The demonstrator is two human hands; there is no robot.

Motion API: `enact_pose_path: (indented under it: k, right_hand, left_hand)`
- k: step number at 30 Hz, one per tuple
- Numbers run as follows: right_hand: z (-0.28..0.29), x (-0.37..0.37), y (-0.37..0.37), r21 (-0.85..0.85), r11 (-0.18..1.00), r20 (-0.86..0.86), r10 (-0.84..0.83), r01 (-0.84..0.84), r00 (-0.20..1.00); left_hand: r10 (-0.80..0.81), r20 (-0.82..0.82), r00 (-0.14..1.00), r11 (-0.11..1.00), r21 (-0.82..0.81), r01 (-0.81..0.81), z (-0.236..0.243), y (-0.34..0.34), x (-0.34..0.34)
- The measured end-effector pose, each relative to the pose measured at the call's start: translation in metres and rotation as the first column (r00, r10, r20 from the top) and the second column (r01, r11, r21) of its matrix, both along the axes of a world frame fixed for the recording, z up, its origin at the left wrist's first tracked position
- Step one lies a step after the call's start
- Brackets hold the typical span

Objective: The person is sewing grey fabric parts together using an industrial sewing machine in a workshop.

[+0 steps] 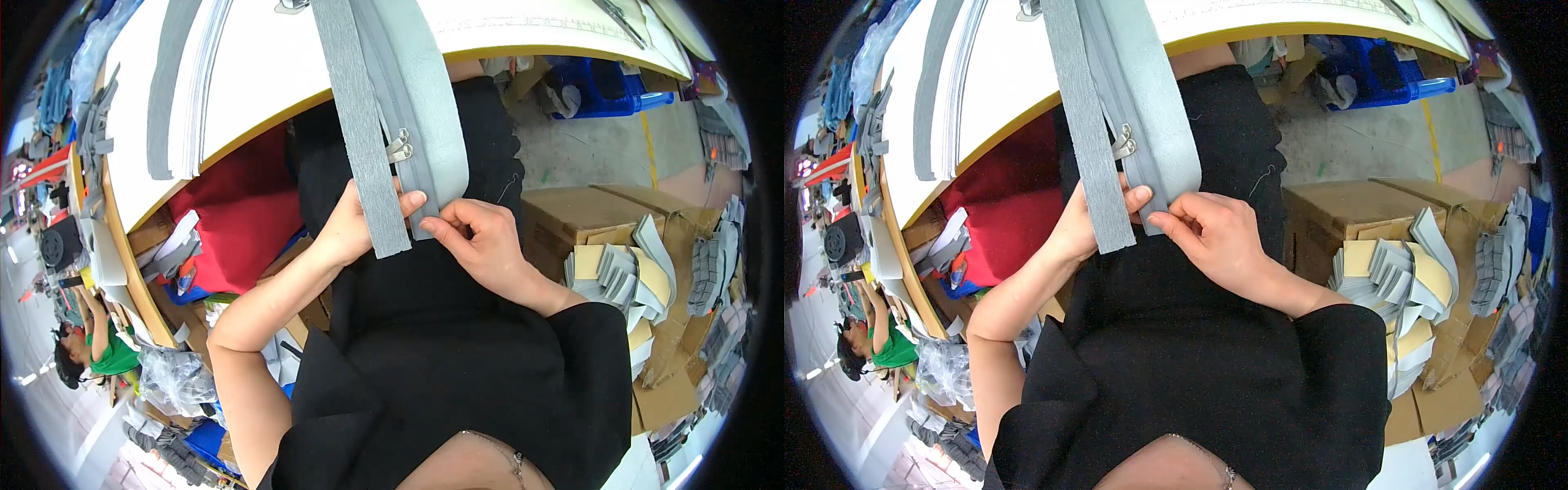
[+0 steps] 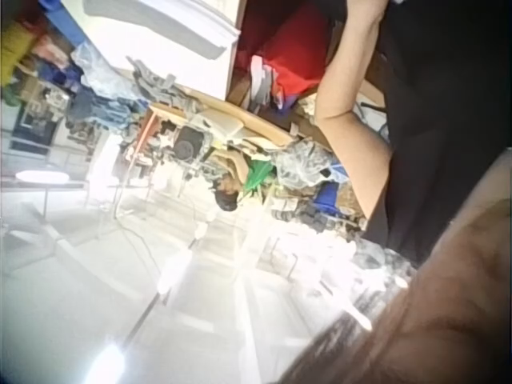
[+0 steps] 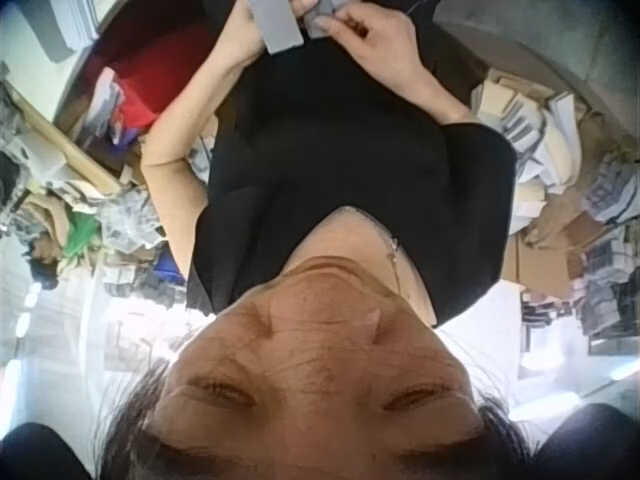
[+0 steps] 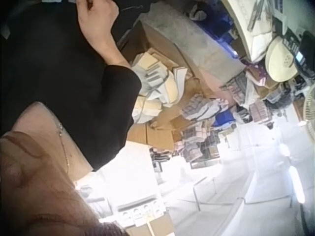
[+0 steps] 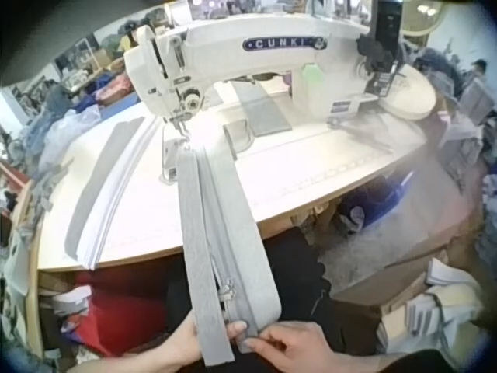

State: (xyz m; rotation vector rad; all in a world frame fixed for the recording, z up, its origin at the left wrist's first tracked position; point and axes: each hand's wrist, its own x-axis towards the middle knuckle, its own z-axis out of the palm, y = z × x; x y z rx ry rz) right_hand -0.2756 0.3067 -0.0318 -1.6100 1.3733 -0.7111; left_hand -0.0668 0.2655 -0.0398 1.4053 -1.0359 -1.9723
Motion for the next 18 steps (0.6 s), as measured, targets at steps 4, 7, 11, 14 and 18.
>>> enact_pose_path:
  k: [4,7,11,14,18]
  right_hand:
    - [0.001,-0.005,0.007,-0.244,0.967,-0.22,0.019,-0.074,0.975]
    - [-0.006,-0.005,0.006,-0.683,0.703,-0.28,-0.002,-0.198,0.96]
    - [-0.015,-0.007,0.005,-0.767,0.5,-0.475,-0.023,-0.401,0.88]
    - [-0.014,-0.007,0.0,-0.802,0.445,-0.452,-0.014,-0.399,0.892]
    - [-0.017,-0.006,-0.001,-0.834,0.405,-0.4,0.027,-0.376,0.916]
  left_hand:
    - [0.026,-0.015,1.0,0.999,-0.045,-0.027,0.003,0.0,0.0]
    - [0.038,-0.036,0.999,0.999,-0.029,-0.039,0.001,-0.001,0.001]
    - [0.093,-0.088,0.992,0.995,0.044,-0.09,0.003,0.001,0.0]
    - [0.119,-0.072,0.99,0.991,0.065,-0.115,0.006,0.001,-0.002]
    - [0.019,-0.086,0.996,1.0,0.026,-0.017,0.0,0.0,0.009]
